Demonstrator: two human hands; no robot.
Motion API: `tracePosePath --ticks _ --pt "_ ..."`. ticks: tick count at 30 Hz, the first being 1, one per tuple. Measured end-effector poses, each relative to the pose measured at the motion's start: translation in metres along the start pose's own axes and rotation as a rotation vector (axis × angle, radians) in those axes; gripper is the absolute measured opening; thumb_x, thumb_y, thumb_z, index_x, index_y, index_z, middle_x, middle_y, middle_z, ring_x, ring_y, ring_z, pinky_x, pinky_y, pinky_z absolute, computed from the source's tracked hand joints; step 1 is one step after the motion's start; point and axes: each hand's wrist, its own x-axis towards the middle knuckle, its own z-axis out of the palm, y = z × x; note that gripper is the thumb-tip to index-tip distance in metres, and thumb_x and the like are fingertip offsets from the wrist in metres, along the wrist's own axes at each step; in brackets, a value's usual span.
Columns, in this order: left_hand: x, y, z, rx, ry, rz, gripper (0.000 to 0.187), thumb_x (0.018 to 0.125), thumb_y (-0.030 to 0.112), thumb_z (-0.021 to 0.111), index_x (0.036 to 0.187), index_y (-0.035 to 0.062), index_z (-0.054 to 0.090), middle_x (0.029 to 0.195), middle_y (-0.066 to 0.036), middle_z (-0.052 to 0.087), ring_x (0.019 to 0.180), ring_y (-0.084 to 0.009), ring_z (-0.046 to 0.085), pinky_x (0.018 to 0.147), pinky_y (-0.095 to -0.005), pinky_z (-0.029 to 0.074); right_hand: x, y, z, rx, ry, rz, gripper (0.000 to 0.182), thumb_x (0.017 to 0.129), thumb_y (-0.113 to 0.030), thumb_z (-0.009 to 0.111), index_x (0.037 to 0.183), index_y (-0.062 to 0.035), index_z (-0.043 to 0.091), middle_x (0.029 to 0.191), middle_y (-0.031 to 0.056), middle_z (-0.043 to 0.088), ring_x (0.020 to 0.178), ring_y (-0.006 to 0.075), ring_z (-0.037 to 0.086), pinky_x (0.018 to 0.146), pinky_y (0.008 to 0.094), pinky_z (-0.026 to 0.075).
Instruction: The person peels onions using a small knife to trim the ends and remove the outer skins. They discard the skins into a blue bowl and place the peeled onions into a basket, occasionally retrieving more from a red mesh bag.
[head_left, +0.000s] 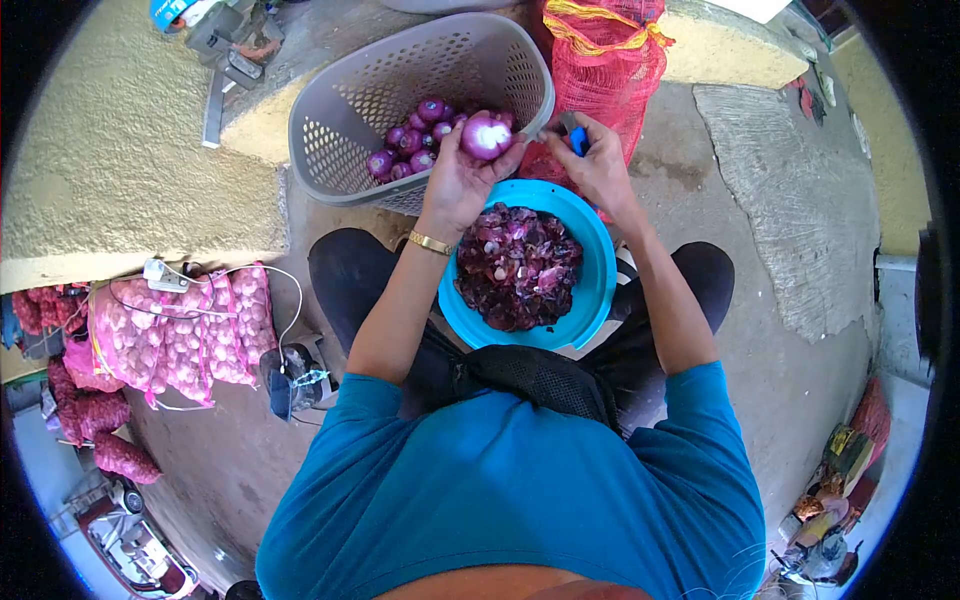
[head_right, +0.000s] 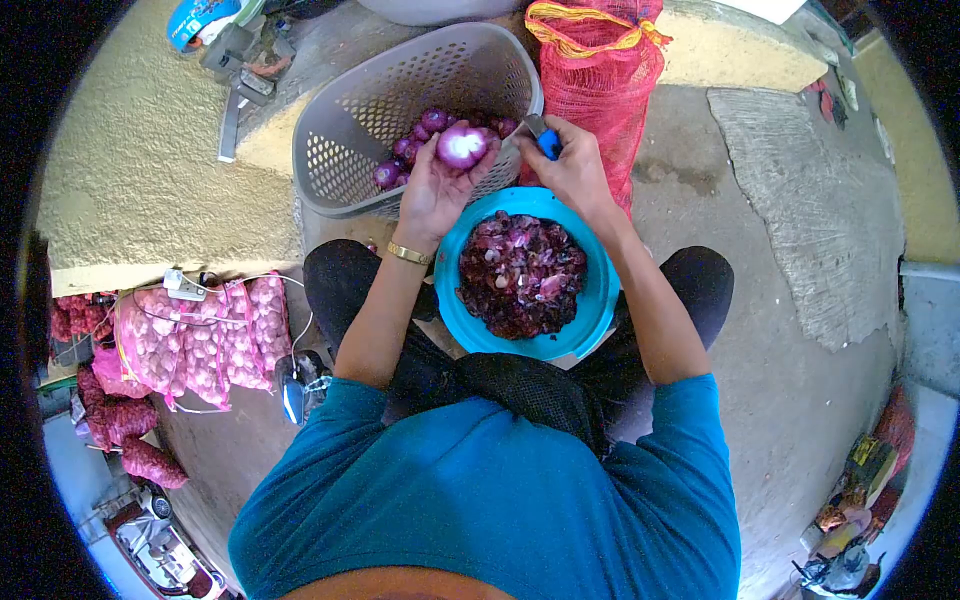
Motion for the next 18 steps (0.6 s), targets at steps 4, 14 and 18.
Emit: tracePosePath --ticks 4,14,18 --pt "0.0 0.002 0.001 -0.015 0.022 0.006 0.042 0.101 0.032 0.041 0.125 -0.0015 0.049 0.123 -0.02 0.058 0.115 -0.0347 0.056 0.104 -0.0464 0.045 -0.007 0.006 0.011 0.151 -0.044 -0.072 0.018 0.087 -0.009 0.067 0.103 -0.0012 0.066 0.072 -0.004 0.059 0.062 0.0045 0.047 0.056 0.0234 0.041" --pt "0.006 -0.017 -0.005 0.08 0.028 0.012 0.036 0.101 0.031 0.043 0.123 0.0037 0.051 0.119 -0.014 0.06 0.11 -0.0252 0.06 0.1 -0.0427 0.049 0.0 -0.014 0.015 1.024 -0.11 0.237 0.018 0.095 -0.017 0.06 0.109 -0.0062 0.059 0.061 -0.008 0.042 0.048 0.0019 0.035 0.046 0.0199 0.035" --pt "0.005 -0.018 -0.006 0.108 0.003 -0.02 0.033 0.101 0.031 0.045 0.122 0.0057 0.052 0.117 -0.013 0.061 0.109 -0.0238 0.06 0.098 -0.0436 0.05 0.002 -0.009 0.024 1.01 -0.114 0.216 0.015 0.096 -0.015 0.059 0.107 -0.006 0.059 0.069 -0.0073 0.044 0.052 0.0024 0.037 0.06 0.0215 0.049"
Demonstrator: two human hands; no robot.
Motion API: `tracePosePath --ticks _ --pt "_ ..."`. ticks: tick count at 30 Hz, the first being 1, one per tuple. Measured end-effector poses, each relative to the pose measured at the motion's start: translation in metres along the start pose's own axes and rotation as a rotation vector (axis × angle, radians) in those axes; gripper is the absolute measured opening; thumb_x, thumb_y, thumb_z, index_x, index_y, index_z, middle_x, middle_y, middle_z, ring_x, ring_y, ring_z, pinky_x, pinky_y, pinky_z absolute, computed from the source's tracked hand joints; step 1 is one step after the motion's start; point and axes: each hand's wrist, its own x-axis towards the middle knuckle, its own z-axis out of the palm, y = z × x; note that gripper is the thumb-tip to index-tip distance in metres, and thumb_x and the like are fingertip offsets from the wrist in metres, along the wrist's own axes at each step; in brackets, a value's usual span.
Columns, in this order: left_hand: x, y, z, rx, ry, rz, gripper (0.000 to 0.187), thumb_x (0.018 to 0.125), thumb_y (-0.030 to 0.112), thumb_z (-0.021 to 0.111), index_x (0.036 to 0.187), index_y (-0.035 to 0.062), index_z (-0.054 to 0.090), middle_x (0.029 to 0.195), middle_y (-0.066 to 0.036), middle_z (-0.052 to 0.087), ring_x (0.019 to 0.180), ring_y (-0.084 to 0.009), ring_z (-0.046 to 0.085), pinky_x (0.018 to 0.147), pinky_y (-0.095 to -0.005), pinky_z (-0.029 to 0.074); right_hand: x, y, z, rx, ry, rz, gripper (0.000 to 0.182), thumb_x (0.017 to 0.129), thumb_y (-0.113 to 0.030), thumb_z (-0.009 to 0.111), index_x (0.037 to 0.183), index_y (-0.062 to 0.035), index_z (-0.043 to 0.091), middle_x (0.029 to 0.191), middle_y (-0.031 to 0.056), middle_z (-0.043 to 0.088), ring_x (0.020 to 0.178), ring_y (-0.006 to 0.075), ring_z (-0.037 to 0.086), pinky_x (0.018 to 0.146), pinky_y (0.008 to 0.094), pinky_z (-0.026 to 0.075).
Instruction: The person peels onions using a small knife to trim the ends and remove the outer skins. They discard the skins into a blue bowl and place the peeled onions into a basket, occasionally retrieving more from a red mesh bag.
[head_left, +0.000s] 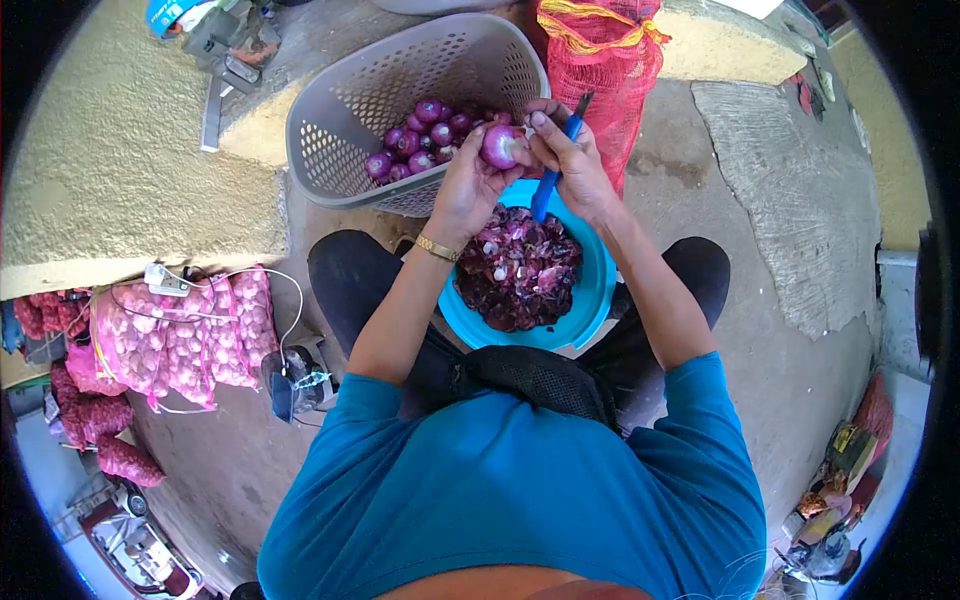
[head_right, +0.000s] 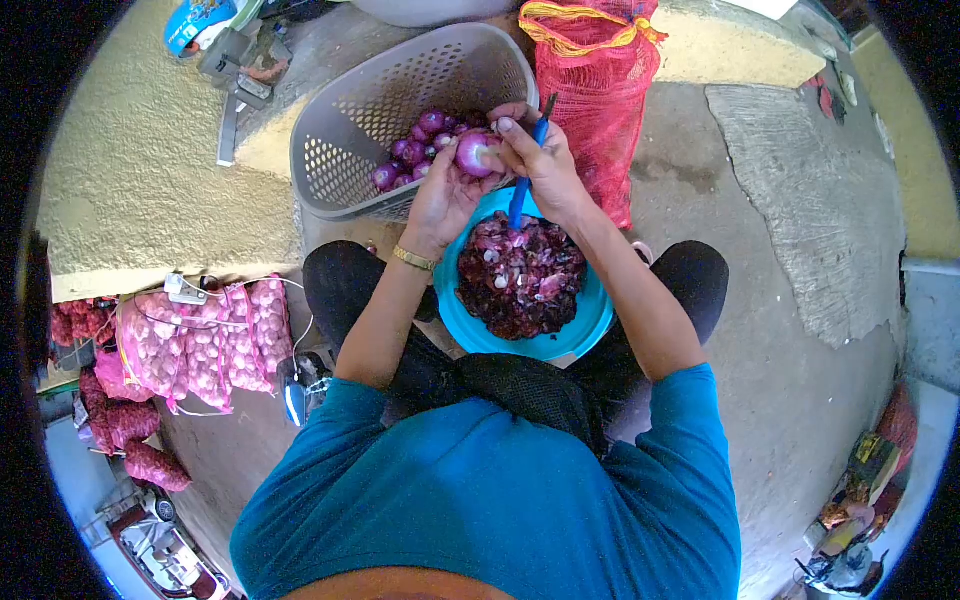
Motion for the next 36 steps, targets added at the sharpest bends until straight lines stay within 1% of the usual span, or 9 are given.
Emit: tracePosePath --ticks 3,7,12,16,22,24,29,34,36 --pt "0.0 0.001 0.001 0.057 0.004 0.03 0.032 0.101 0.03 0.045 0.122 0.0062 0.052 0.117 -0.013 0.061 0.109 -0.0229 0.06 0.096 -0.0441 0.051 0.013 0.003 -0.006 -0.194 0.292 -0.216 0.014 0.096 -0.015 0.057 0.105 -0.0043 0.059 0.069 -0.0069 0.043 0.053 0.0033 0.038 0.081 0.0318 0.055" --pt "-0.002 0.004 0.005 0.042 0.002 0.049 0.031 0.102 0.029 0.044 0.12 0.0052 0.053 0.117 -0.013 0.06 0.108 -0.0229 0.06 0.095 -0.0431 0.052 0.008 -0.015 -0.017 -0.065 0.165 -0.189 0.018 0.096 -0.014 0.057 0.111 -0.0046 0.055 0.064 -0.0074 0.041 0.052 0.0027 0.034 0.088 0.0339 0.054" --pt "-0.001 0.002 0.005 0.07 0.024 0.046 0.032 0.102 0.03 0.044 0.118 0.0041 0.053 0.117 -0.012 0.06 0.107 -0.0236 0.061 0.096 -0.0447 0.052 0.004 0.005 -0.011 -0.016 0.053 -0.037 0.015 0.095 -0.011 0.059 0.108 -0.0032 0.057 0.073 -0.0044 0.049 0.057 0.0035 0.045 0.074 0.03 0.057" --pt "0.0 0.008 0.001 0.027 0.068 0.039 0.033 0.102 0.029 0.044 0.118 0.0008 0.052 0.117 -0.016 0.059 0.108 -0.0301 0.06 0.097 -0.0467 0.052 0.011 0.004 -0.018 -0.298 0.207 -0.275 0.014 0.092 -0.009 0.063 0.104 -0.0024 0.061 0.092 0.0032 0.061 0.068 0.0076 0.058 0.061 0.0239 0.053" --pt "0.018 0.037 -0.045 -0.449 0.195 0.073 0.047 0.101 0.035 0.043 0.125 -0.0052 0.042 0.129 -0.025 0.049 0.117 -0.0421 0.053 0.101 -0.0519 0.048 -0.021 0.005 -0.033 -1.01 0.045 0.253 0.024 0.081 -0.017 0.074 0.1 -0.0045 0.066 0.079 0.0017 0.063 0.06 0.0064 0.052 0.046 0.0236 0.042" --pt "0.028 0.039 -0.055 -0.334 0.31 0.287 0.061 0.1 0.039 0.041 0.136 -0.0088 0.03 0.143 -0.03 0.034 0.13 -0.05 0.035 0.109 -0.057 0.036 -0.03 0.012 -0.041 -1.082 -0.068 0.364 0.025 0.078 -0.015 0.074 0.099 -0.0038 0.066 0.08 0.0064 0.065 0.063 0.0121 0.057 0.05 0.028 0.045" --pt "0.039 0.047 -0.081 -0.496 0.383 0.194 0.049 0.101 0.032 0.043 0.13 -0.0075 0.036 0.13 -0.025 0.043 0.121 -0.0435 0.044 0.107 -0.0552 0.039 -0.042 0.032 -0.066 -1.526 -0.289 0.275 0.039 0.064 -0.023 0.073 0.098 -0.0051 0.069 0.092 0.0214 0.067 0.09 0.0388 0.064 0.079 0.046 0.05" --pt "0.031 0.037 -0.05 -0.306 0.37 0.117 0.03 0.1 0.021 0.049 0.121 -0.0007 0.048 0.113 -0.015 0.054 0.109 -0.0335 0.055 0.103 -0.0499 0.046 -0.045 0.042 -0.08 -1.535 -0.296 0.273 0.037 0.069 -0.023 0.073 0.1 -0.0051 0.068 0.091 0.0221 0.067 0.088 0.0384 0.064 0.077 0.0464 0.05" --pt "0.037 0.029 -0.034 0.061 0.191 0.331 0.023 0.099 0.016 0.05 0.117 0.0018 0.051 0.113 -0.012 0.055 0.109 -0.0299 0.055 0.1 -0.0457 0.048 -0.047 0.037 -0.081 -1.562 -0.244 0.295 0.037 0.071 -0.024 0.073 0.101 -0.0047 0.067 0.09 0.0224 0.066 0.088 0.0388 0.064 0.077 0.0469 0.05"
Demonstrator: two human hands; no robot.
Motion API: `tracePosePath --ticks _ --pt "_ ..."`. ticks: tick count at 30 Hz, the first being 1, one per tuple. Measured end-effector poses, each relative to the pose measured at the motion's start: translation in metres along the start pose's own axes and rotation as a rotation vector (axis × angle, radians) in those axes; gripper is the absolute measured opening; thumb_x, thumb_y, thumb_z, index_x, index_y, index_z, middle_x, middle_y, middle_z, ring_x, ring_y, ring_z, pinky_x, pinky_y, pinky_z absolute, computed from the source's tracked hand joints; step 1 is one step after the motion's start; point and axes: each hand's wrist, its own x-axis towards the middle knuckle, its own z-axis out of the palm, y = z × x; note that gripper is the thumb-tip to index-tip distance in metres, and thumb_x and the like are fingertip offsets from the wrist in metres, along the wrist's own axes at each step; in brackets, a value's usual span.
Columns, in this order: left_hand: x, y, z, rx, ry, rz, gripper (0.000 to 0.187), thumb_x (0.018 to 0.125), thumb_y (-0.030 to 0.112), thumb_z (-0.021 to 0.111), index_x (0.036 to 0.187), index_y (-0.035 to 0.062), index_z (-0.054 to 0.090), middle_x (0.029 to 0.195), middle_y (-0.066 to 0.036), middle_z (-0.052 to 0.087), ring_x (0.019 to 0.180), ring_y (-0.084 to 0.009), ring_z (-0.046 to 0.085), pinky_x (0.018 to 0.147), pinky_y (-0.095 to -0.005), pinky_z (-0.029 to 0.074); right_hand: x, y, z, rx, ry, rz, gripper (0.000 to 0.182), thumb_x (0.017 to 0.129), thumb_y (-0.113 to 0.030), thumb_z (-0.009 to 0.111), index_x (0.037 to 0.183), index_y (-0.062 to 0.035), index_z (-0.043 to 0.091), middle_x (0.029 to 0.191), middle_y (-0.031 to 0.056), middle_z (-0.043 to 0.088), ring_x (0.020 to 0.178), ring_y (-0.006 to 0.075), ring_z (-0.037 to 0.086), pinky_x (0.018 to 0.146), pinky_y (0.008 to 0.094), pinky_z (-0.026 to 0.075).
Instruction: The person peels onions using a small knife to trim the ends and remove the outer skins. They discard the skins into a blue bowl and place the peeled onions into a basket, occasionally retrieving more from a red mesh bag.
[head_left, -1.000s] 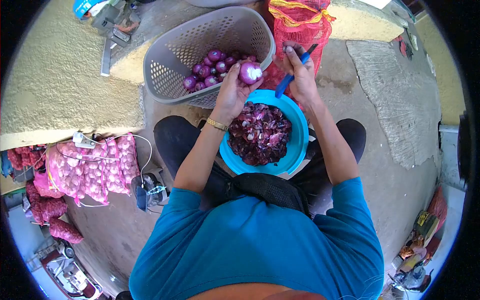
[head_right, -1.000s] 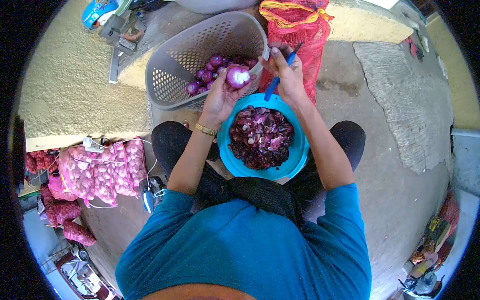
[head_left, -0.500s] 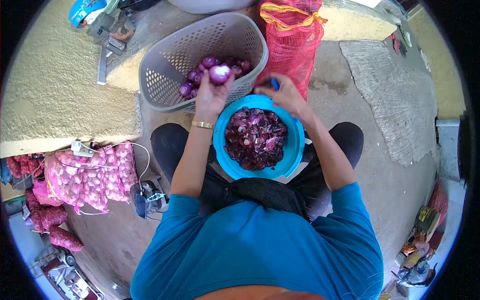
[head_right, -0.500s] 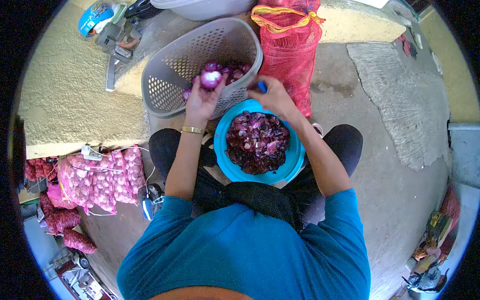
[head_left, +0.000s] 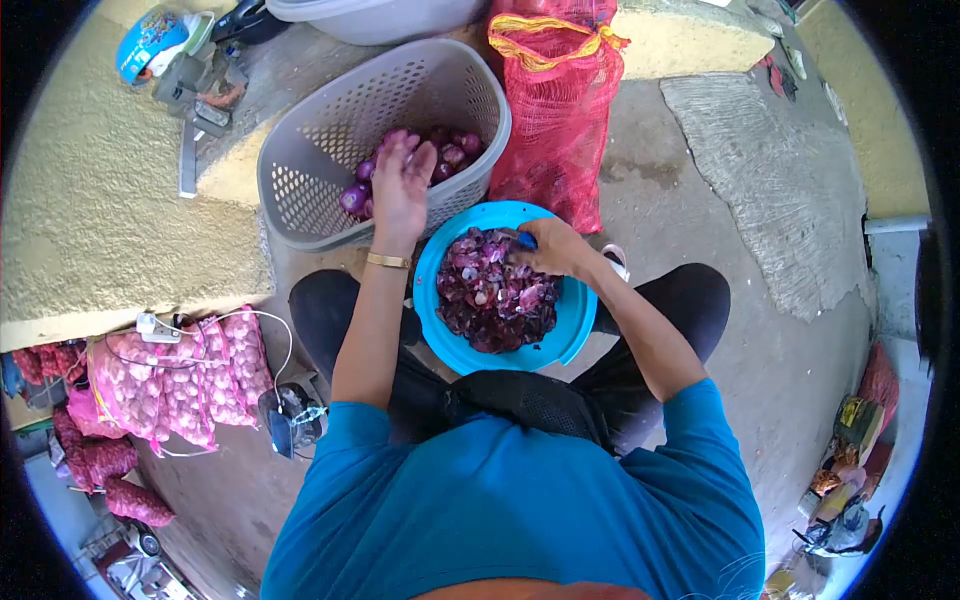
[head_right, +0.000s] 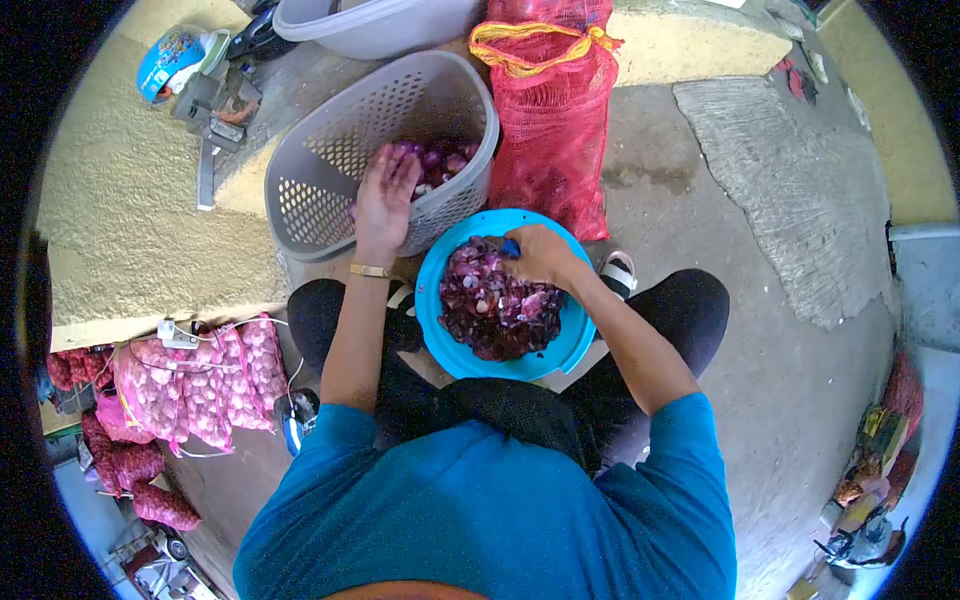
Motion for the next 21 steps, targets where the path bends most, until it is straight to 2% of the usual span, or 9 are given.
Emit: tracePosePath --ticks 2,6,7,9,12,14,16,20,21 --pt "0.017 -0.012 0.022 0.08 -0.077 0.062 0.033 0.095 0.012 0.055 0.125 0.001 0.049 0.119 -0.013 0.056 0.115 -0.0283 0.054 0.103 -0.0423 0.045 -0.002 0.007 -0.003 0.112 0.013 -0.003 0.036 0.073 -0.023 0.072 0.102 -0.0032 0.065 0.089 0.0227 0.065 0.082 0.0387 0.063 0.076 0.0441 0.05" --pt "0.07 -0.031 0.095 1.204 -0.605 0.789 0.058 0.082 0.021 0.072 0.13 0.0008 0.047 0.124 -0.014 0.052 0.123 -0.0263 0.045 0.104 -0.0428 0.037 -0.01 -0.006 -0.027 0.797 0.041 0.307 0.032 0.084 -0.026 0.07 0.106 -0.0032 0.062 0.08 0.0064 0.06 0.067 0.0172 0.059 0.054 0.0335 0.054" --pt "0.08 -0.039 0.113 1.196 -0.613 0.788 0.058 0.082 0.021 0.072 0.13 0.0008 0.047 0.124 -0.014 0.052 0.123 -0.0263 0.045 0.104 -0.0428 0.037 -0.011 -0.006 -0.034 0.812 0.114 0.306 0.033 0.089 -0.03 0.066 0.107 -0.0035 0.06 0.079 0.0009 0.055 0.069 0.0119 0.055 0.051 0.0292 0.054" --pt "0.096 -0.056 0.139 1.81 -0.803 1.085 0.07 0.07 0.028 0.08 0.127 0.0023 0.048 0.124 -0.014 0.051 0.122 -0.0281 0.044 0.108 -0.0444 0.029 -0.009 -0.003 -0.054 0.866 0.246 0.349 0.037 0.088 -0.034 0.068 0.107 -0.0035 0.06 0.079 0.0006 0.055 0.069 0.0126 0.055 0.053 0.0296 0.054" --pt "0.118 -0.086 0.151 2.232 -0.873 0.953 0.073 0.062 0.029 0.084 0.122 0.0042 0.052 0.117 -0.012 0.055 0.118 -0.0284 0.046 0.109 -0.0443 0.025 0.002 0.008 -0.084 0.935 0.493 0.41 0.047 0.085 -0.045 0.068 0.107 -0.004 0.06 0.078 0.0002 0.055 0.067 0.012 0.054 0.054 0.0282 0.053" --pt "0.129 -0.105 0.143 2.294 -0.889 1.022 0.055 0.065 0.029 0.08 0.11 0.0051 0.06 0.109 -0.011 0.058 0.117 -0.0276 0.047 0.107 -0.0442 0.027 0.012 0.017 -0.105 0.95 0.607 0.433 0.054 0.084 -0.053 0.067 0.106 -0.0045 0.06 0.078 0.0001 0.055 0.066 0.0107 0.052 0.053 0.0262 0.05" --pt "0.124 -0.109 0.137 2.355 -1.073 0.632 0.038 0.069 0.03 0.075 0.096 0.0051 0.065 0.105 -0.01 0.06 0.117 -0.0291 0.047 0.106 -0.0442 0.028 0.025 0.028 -0.12 0.908 0.582 0.503 0.069 0.076 -0.063 0.07 0.107 -0.0023 0.059 0.076 0.0009 0.053 0.066 0.0116 0.05 0.051 0.0286 0.05" --pt "0.108 -0.105 0.116 1.952 -1.095 1.016 0.035 0.074 0.027 0.069 0.101 0.0065 0.067 0.123 -0.02 0.05 0.123 -0.0328 0.043 0.108 -0.0496 0.028 0.06 0.057 -0.113 0.9 0.622 0.586 0.078 0.07 -0.067 0.073 0.111 -0.002 0.057 0.076 0.001 0.052 0.063 0.0119 0.047 0.051 0.0306 0.05" --pt "0.1 -0.099 0.121 1.907 -1.094 0.641 0.038 0.075 0.027 0.067 0.107 0.0052 0.065 0.134 -0.025 0.04 0.125 -0.037 0.042 0.109 -0.0477 0.03 0.065 0.056 -0.11 0.946 0.655 0.606 0.08 0.069 -0.067 0.073 0.113 -0.0028 0.056 0.079 0.0024 0.053 0.065 0.0125 0.049 0.051 0.031 0.05"
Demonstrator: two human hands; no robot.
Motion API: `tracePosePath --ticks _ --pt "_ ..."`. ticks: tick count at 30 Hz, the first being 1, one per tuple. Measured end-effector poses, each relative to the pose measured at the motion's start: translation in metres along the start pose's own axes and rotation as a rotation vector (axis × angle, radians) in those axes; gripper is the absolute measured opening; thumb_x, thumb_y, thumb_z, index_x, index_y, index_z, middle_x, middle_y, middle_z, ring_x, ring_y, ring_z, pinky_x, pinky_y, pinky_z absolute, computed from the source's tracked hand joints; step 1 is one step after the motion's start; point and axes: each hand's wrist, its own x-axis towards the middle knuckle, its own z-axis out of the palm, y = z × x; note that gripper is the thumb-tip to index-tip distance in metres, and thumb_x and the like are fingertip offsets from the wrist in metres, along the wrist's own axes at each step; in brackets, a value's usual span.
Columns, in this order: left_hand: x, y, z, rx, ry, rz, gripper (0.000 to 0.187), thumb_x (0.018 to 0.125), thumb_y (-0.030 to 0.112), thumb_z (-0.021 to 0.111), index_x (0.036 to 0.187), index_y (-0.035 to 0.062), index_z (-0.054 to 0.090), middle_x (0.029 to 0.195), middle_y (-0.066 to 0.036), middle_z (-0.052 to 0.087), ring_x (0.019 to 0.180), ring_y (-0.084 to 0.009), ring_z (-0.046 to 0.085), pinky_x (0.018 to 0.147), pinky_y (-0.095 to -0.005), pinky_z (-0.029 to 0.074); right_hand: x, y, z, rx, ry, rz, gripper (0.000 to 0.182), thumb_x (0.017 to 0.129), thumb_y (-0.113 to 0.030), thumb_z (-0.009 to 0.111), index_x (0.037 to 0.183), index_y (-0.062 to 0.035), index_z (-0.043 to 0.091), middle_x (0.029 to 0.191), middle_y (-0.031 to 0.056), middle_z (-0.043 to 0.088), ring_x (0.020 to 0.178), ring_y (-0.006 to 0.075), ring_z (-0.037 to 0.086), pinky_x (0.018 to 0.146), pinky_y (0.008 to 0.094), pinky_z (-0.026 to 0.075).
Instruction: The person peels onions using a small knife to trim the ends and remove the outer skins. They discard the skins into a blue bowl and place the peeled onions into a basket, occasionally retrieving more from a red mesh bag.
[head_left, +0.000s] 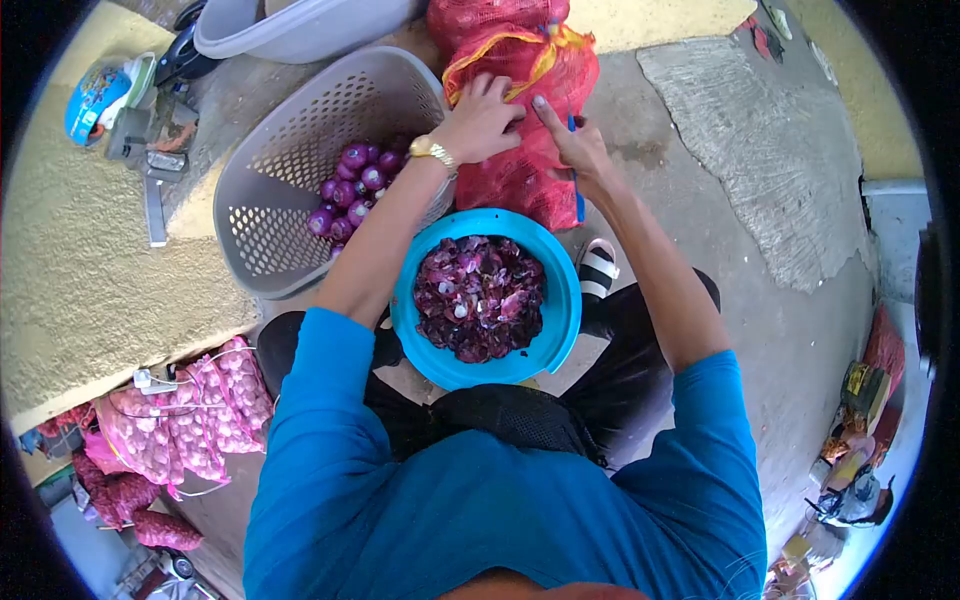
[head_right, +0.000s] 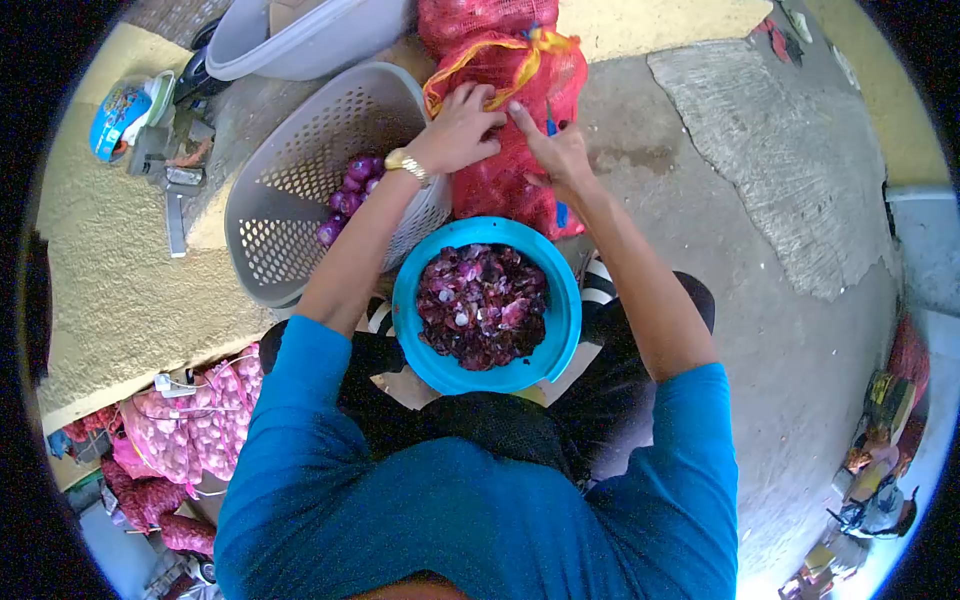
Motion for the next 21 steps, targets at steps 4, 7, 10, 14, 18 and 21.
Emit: tracePosePath --ticks 4,7,10,14,18,21 --pt "-0.026 0.014 -0.006 -0.544 -0.272 0.036 0.039 0.08 0.03 0.065 0.111 0.0064 0.062 0.123 -0.025 0.042 0.099 -0.0375 0.059 0.091 -0.0414 0.047 -0.005 -0.003 0.002 0.082 -0.1 0.094 0.076 0.07 -0.059 0.077 0.117 -0.0041 0.053 0.09 0.0075 0.058 0.072 0.014 0.057 0.049 0.0301 0.051" --pt "-0.041 0.027 -0.003 -0.638 -0.282 0.032 0.037 0.085 0.024 0.061 0.112 -0.0005 0.059 0.131 -0.027 0.049 0.122 -0.0374 0.051 0.101 -0.041 0.04 0.007 0.018 0.007 -0.016 -0.019 0.014 0.044 0.076 -0.04 0.079 0.076 0.0009 0.063 0.075 0.0099 0.061 0.061 0.0189 0.06 0.043 0.0319 0.052" --pt "-0.038 0.019 0.006 -0.825 -0.256 -0.39 0.031 0.087 0.023 0.057 0.104 -0.0015 0.06 0.109 -0.026 0.063 0.108 -0.0373 0.06 0.089 -0.0456 0.047 0.011 0.03 0.002 -0.07 -0.019 -0.077 0.04 0.079 -0.029 0.076 0.065 0.0037 0.057 0.069 0.0124 0.06 0.056 0.018 0.06 0.042 0.0333 0.054" --pt "-0.009 0.016 0.052 -0.421 -0.16 -0.452 0.027 0.088 0.02 0.052 0.101 -0.0008 0.061 0.096 -0.024 0.067 0.094 -0.0371 0.065 0.081 -0.0494 0.048 -0.009 0.028 -0.004 -0.029 -0.028 -0.108 0.039 0.081 -0.024 0.072 0.067 0.0085 0.055 0.073 0.0164 0.062 0.062 0.0198 0.064 0.046 0.037 0.057" --pt "0.015 0.018 0.087 -0.172 -0.541 -0.392 0.027 0.085 0.018 0.053 0.103 0.0023 0.064 0.102 -0.02 0.067 0.096 -0.0342 0.065 0.082 -0.0492 0.048 -0.018 0.027 -0.007 -0.109 -0.037 -0.068 0.03 0.084 -0.021 0.068 0.086 0.0069 0.058 0.078 0.0116 0.06 0.07 0.019 0.063 0.052 0.0359 0.059" --pt "0.022 0.017 0.12 -0.127 -0.686 -0.543 0.026 0.08 0.021 0.06 0.1 0.0051 0.066 0.104 -0.016 0.067 0.095 -0.032 0.066 0.083 -0.0455 0.05 -0.029 0.023 -0.015 -0.131 -0.074 -0.039 0.028 0.086 -0.022 0.067 0.101 0.0017 0.059 0.081 0.0054 0.058 0.073 0.0155 0.059 0.057 0.0357 0.059"
